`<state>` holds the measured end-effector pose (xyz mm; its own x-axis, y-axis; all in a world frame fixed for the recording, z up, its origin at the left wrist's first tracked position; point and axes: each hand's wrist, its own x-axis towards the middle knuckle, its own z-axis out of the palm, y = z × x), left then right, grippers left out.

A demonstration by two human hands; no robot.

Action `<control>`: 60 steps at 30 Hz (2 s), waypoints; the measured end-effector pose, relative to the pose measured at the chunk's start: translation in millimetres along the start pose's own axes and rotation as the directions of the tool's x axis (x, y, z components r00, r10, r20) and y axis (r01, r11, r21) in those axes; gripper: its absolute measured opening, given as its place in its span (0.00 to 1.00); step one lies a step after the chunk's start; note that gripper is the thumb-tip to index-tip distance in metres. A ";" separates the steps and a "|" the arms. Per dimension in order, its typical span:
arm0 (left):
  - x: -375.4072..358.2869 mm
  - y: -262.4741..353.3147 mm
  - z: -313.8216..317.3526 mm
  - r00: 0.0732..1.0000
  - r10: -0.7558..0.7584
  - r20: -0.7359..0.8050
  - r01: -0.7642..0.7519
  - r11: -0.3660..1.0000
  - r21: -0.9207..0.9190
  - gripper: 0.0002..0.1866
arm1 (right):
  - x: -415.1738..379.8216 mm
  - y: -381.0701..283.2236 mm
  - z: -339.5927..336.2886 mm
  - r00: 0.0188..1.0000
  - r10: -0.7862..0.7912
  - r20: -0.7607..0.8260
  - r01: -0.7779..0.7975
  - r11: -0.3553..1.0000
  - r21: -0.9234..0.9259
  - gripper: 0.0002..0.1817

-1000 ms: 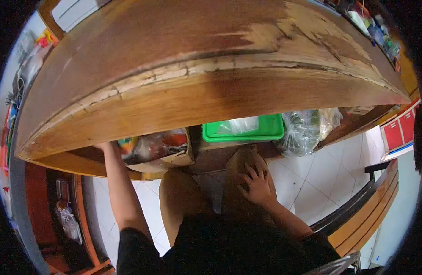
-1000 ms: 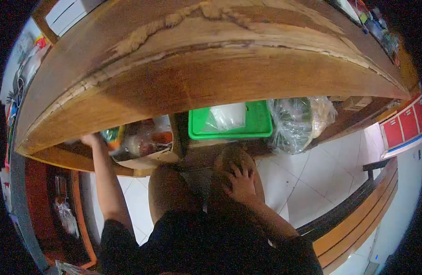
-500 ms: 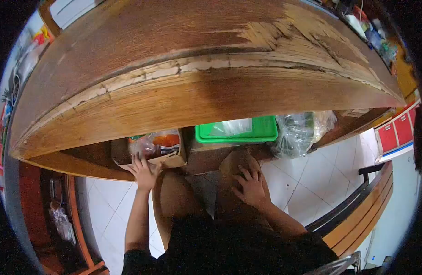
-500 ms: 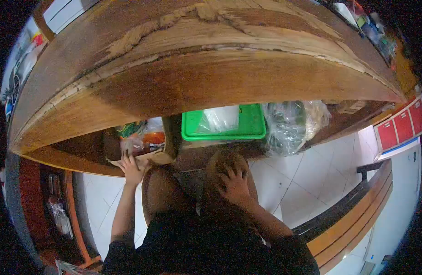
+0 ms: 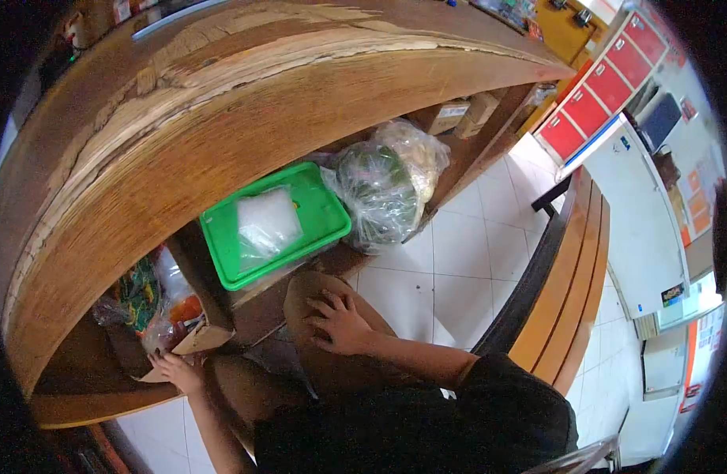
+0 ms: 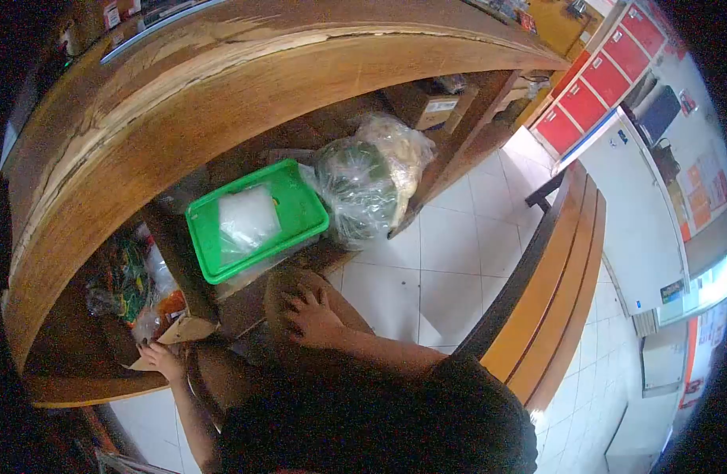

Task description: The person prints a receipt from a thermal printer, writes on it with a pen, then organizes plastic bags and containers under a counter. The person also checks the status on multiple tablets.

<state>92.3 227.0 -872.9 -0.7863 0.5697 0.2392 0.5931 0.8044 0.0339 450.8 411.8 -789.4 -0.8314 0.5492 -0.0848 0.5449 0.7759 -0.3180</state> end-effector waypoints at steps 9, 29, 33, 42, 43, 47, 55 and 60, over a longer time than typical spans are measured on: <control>-9.2 18.2 -22.2 0.955 0.084 -0.283 -0.135 0.977 -0.165 0.36 | 1.2 -0.1 2.1 0.999 0.019 0.048 -0.019 1.000 0.000 0.28; 19.2 19.3 -33.9 0.997 -0.073 0.022 0.075 0.988 -0.132 0.41 | 150.7 42.5 23.6 0.965 0.261 -0.037 -0.263 0.938 -0.227 0.35; 27.6 22.8 -24.8 0.998 -0.059 -0.011 0.059 0.998 -0.014 0.40 | 152.0 42.8 19.4 0.965 0.262 -0.026 -0.262 0.941 -0.216 0.37; -26.9 20.3 -28.1 0.967 -0.062 -0.247 0.006 0.975 -0.221 0.33 | 162.5 49.9 24.6 0.890 0.400 -0.217 -0.376 0.915 0.145 0.40; -26.7 22.0 -35.5 0.975 -0.081 -0.207 0.030 0.971 -0.237 0.33 | 170.3 52.2 18.1 0.898 0.376 -0.228 -0.351 0.925 0.145 0.40; -25.1 30.0 -47.5 0.984 -0.113 -0.135 0.074 0.961 -0.266 0.30 | 182.4 46.6 -5.6 0.671 0.726 -0.148 -0.588 0.643 0.491 0.43; -8.9 37.3 -74.5 0.986 -0.078 0.146 0.096 0.988 -0.118 0.33 | 208.7 113.1 45.5 0.848 0.482 -0.222 -0.179 0.654 0.735 0.24; -55.9 91.6 -171.8 0.857 -0.009 0.515 0.441 0.530 -0.725 0.37 | 90.7 10.5 -4.9 0.959 0.261 -0.112 0.008 0.368 0.930 0.10</control>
<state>220.3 239.9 -716.5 -0.7686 0.5678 -0.2946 0.0931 0.5549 0.8267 381.7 471.3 -795.8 -0.6431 0.7636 -0.0586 0.0926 0.0016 -0.9957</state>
